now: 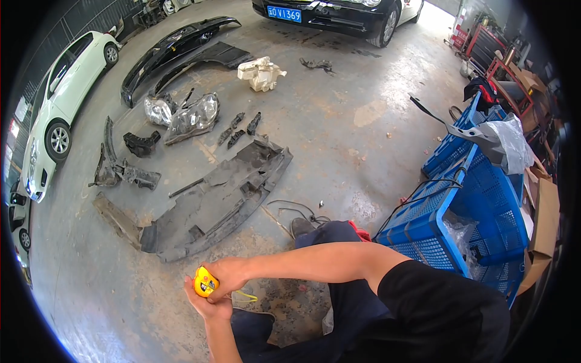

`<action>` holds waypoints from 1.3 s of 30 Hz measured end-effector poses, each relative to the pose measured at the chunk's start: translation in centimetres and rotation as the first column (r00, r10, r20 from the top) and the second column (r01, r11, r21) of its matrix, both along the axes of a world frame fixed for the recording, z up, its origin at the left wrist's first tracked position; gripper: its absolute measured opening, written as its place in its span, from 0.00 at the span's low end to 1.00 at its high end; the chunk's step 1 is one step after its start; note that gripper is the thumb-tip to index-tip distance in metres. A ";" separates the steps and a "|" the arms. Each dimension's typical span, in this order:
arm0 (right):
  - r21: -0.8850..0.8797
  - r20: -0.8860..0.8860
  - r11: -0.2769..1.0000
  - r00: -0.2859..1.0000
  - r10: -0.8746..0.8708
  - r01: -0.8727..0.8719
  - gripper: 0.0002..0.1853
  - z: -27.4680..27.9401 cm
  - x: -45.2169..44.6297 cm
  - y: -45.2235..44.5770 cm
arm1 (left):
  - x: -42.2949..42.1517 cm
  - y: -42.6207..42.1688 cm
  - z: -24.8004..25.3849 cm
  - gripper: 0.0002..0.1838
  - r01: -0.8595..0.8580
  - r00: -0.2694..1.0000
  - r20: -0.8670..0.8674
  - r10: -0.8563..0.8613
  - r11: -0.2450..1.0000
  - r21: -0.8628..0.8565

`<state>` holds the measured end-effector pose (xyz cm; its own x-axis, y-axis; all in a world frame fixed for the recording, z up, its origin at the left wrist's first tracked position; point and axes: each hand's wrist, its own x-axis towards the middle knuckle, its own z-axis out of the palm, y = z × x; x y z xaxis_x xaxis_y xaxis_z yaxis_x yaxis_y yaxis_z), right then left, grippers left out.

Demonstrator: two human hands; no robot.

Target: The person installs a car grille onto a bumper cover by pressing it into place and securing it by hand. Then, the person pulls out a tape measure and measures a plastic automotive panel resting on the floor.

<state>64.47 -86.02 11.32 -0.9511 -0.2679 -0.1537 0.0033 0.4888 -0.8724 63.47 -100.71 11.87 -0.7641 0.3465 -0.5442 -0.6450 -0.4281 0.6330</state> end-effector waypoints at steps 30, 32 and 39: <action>-0.002 0.011 1.000 1.000 0.018 -0.018 0.52 0.2 -0.1 0.1 | -0.4 -0.6 -0.8 0.29 0.006 1.000 0.016 -0.007 0.999 0.046; -0.020 -0.001 1.000 1.000 0.002 -0.002 0.48 0.0 -0.1 0.1 | -0.4 -0.5 -0.8 0.29 0.002 1.000 0.016 -0.003 0.999 0.041; -0.014 0.043 1.000 0.999 0.015 -0.014 0.49 0.1 -0.2 0.0 | -0.5 -0.6 -1.0 0.28 0.012 1.000 0.013 -0.012 0.998 0.058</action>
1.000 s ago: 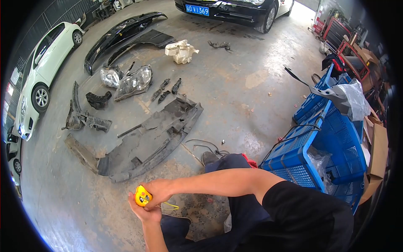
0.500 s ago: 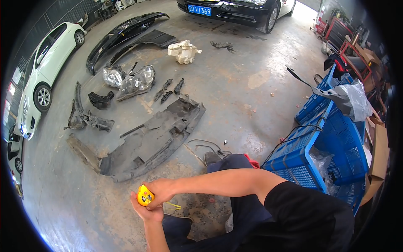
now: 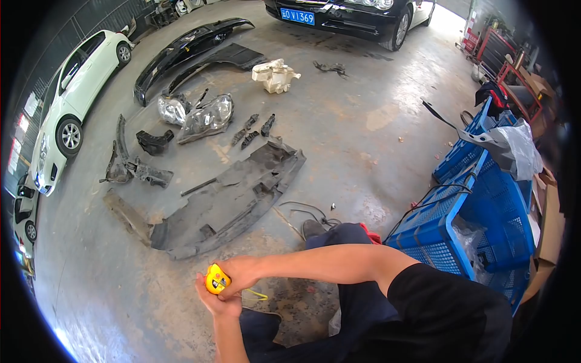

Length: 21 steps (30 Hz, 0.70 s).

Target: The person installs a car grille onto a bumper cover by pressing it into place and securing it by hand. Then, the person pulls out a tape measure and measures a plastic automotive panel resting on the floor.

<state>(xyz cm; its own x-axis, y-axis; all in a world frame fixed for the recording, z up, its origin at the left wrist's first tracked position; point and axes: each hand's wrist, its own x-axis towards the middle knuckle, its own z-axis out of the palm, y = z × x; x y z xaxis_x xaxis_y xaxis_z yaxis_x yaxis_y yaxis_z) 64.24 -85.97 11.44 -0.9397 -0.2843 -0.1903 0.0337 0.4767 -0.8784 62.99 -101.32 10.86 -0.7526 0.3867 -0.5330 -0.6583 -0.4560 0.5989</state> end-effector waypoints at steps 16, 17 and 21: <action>0.028 -0.016 1.000 1.000 0.003 -0.003 0.48 0.1 0.2 0.1 | 0.0 0.1 0.0 0.29 0.004 1.000 -0.008 -0.004 1.000 -0.006; 0.028 -0.016 1.000 1.000 0.004 -0.004 0.48 0.1 0.2 0.1 | 0.0 0.0 -0.1 0.29 0.003 1.000 -0.008 -0.003 1.000 -0.005; 0.018 -0.014 1.000 1.000 0.003 -0.003 0.47 0.1 0.2 0.1 | -0.1 -0.1 -0.3 0.29 0.014 1.000 -0.009 -0.014 1.000 0.014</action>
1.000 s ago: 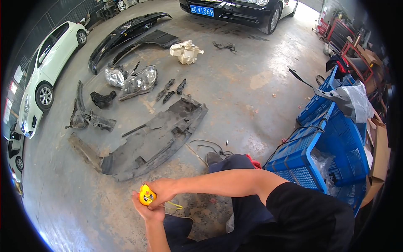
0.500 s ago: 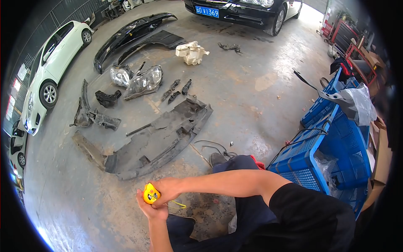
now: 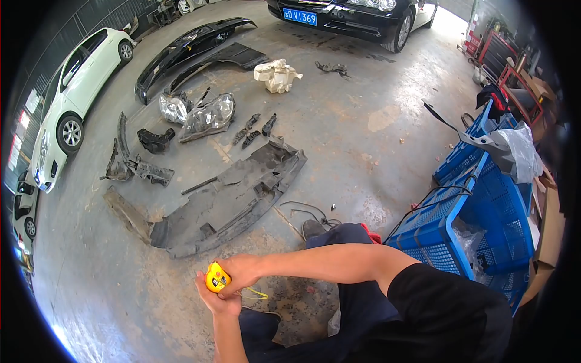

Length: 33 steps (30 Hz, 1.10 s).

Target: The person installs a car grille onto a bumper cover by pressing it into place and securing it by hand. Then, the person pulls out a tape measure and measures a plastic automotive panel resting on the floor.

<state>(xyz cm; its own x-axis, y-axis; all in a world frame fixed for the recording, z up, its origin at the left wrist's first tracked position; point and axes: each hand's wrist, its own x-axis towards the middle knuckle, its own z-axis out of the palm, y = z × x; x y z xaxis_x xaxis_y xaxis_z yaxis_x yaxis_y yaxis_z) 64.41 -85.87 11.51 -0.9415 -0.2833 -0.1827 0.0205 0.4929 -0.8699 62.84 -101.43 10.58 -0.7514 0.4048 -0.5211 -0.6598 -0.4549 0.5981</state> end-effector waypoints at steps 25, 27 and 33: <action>0.003 0.008 1.000 1.000 -0.001 0.001 0.54 -0.2 -0.1 0.0 | 0.1 0.0 0.2 0.29 0.014 1.000 -0.003 -0.014 1.000 -0.021; 0.001 0.006 1.000 1.000 -0.010 0.010 0.54 0.0 0.0 0.1 | 0.2 0.2 0.3 0.29 0.005 1.000 -0.003 -0.005 1.000 -0.027; 0.008 0.011 1.000 1.000 -0.019 0.019 0.52 0.3 0.0 0.1 | 0.2 0.1 0.3 0.30 0.003 1.000 -0.004 -0.003 1.000 -0.017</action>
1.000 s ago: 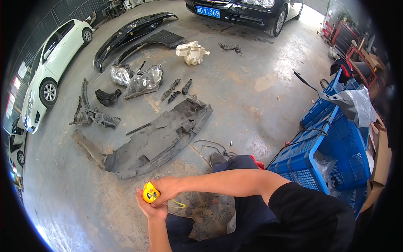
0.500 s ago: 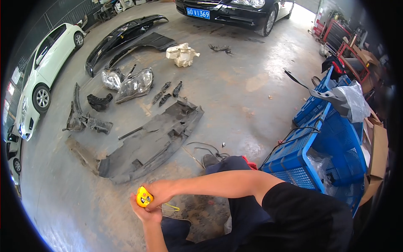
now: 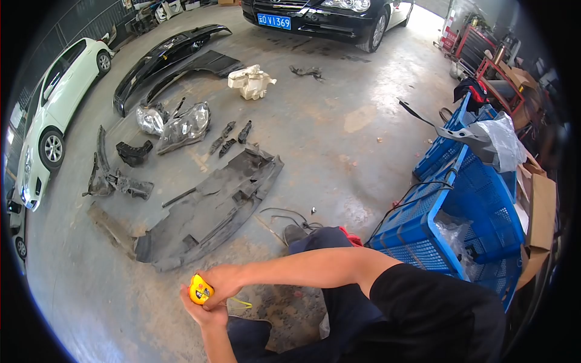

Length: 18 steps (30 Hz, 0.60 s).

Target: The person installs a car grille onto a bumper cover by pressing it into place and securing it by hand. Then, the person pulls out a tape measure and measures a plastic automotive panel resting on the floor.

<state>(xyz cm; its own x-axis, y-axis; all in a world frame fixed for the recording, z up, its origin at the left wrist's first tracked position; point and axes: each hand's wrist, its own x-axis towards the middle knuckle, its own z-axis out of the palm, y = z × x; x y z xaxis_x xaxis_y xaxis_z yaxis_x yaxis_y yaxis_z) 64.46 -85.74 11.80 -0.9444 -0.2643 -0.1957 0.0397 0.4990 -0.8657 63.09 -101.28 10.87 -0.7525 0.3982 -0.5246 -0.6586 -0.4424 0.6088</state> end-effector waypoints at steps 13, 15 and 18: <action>-0.004 -0.036 1.000 0.999 -0.009 0.009 0.54 -0.8 -0.1 -0.4 | 0.0 0.2 0.2 0.30 -0.009 1.000 0.007 0.009 1.000 -0.017; -0.004 -0.023 1.000 1.000 0.008 -0.008 0.54 -0.8 -0.2 -0.2 | 0.0 0.2 0.2 0.30 -0.007 1.000 0.005 0.007 1.000 -0.014; 0.003 -0.014 1.000 1.000 0.014 -0.014 0.54 -0.9 -0.2 -0.4 | -0.1 0.1 0.1 0.30 -0.006 1.000 0.000 0.006 1.000 -0.009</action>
